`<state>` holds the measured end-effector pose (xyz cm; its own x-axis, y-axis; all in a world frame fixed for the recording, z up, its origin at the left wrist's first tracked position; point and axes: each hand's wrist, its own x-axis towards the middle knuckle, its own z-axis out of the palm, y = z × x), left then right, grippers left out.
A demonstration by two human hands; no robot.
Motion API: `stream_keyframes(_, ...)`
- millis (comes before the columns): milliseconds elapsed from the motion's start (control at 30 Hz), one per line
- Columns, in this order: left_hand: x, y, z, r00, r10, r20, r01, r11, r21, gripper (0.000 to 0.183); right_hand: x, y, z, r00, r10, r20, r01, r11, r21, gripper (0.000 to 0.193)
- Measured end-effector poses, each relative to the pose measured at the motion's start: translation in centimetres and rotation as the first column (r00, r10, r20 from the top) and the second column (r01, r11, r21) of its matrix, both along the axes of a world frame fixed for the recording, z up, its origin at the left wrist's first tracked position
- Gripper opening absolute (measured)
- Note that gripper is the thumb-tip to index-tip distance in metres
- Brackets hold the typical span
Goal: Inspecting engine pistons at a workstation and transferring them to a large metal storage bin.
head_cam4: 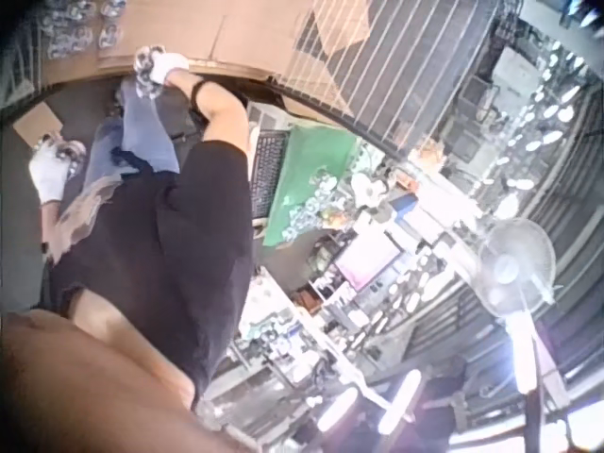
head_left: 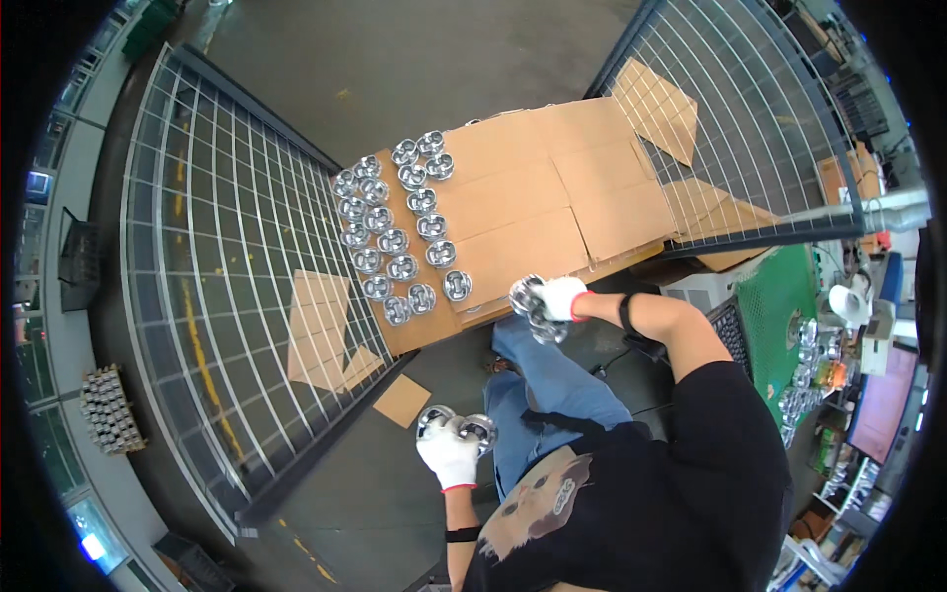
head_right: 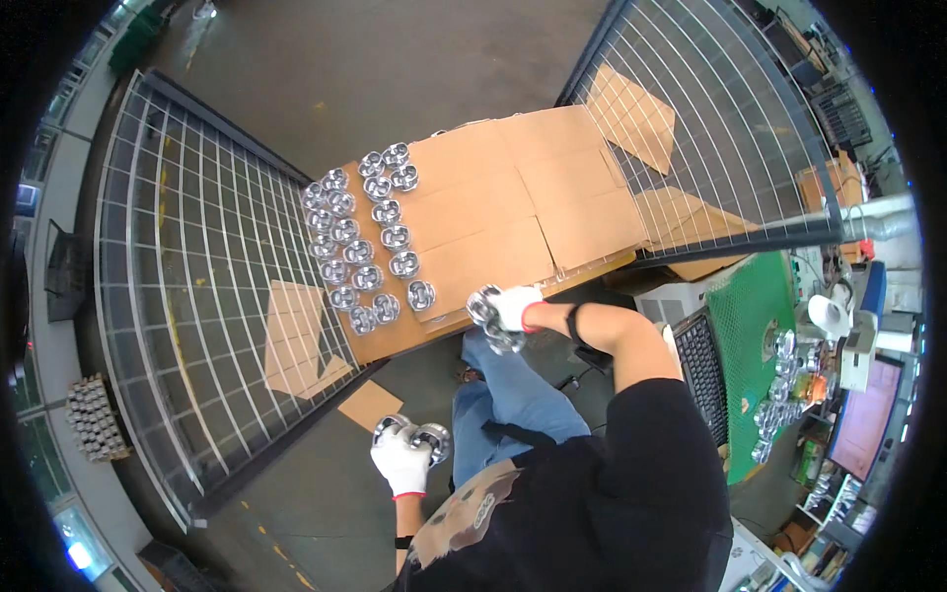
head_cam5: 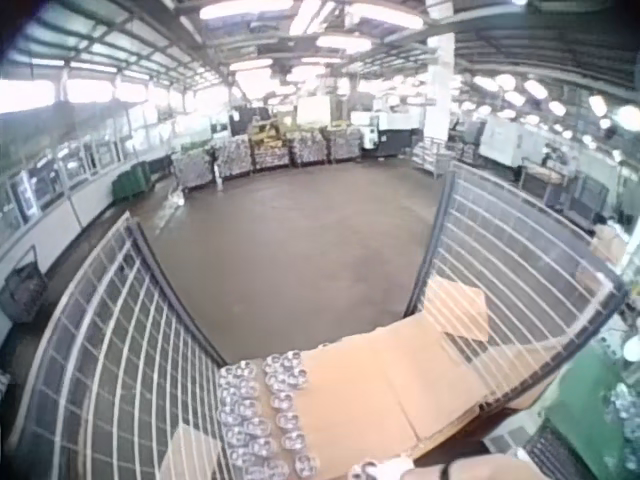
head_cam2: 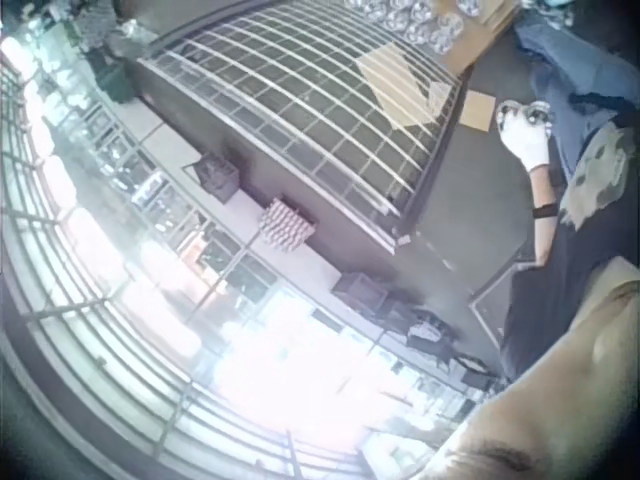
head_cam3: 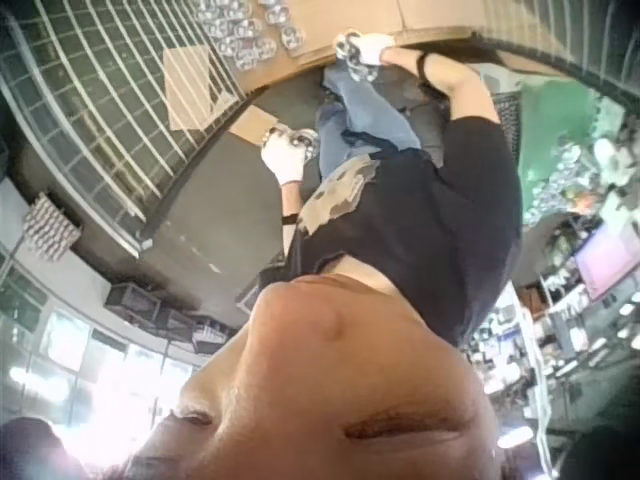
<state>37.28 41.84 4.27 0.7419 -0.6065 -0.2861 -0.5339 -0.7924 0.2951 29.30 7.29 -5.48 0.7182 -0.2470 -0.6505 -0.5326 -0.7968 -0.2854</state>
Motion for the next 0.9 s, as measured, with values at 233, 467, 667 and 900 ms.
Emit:
stream_keyframes(233, 0.8, -12.7, -8.3, 0.966, -0.196, -0.169, 0.159, 0.965, -0.208, 0.02, 14.6, -6.6, -10.7, 0.979, -0.057, 0.197, 0.119, 0.941, -0.318, 0.023)
stream_keyframes(467, 3.1, -23.7, -19.2, 0.899, -0.422, -0.116, 0.399, 0.899, -0.18, 0.017, 21.9, -10.5, -16.2, 0.936, -0.095, 0.339, 0.189, 0.948, -0.258, 0.039)
stream_keyframes(667, 7.5, -28.6, -25.1, 0.862, -0.436, -0.257, 0.463, 0.885, 0.055, 0.023, 20.4, -12.1, -16.6, 0.87, -0.241, 0.43, 0.236, 0.97, 0.066, 0.073)
stream_keyframes(900, 11.2, -29.8, -27.7, 0.887, -0.441, -0.133, 0.454, 0.887, 0.083, 0.021, 16.3, -14.7, -17.0, 0.773, -0.474, 0.422, 0.398, 0.88, 0.26, 0.016)
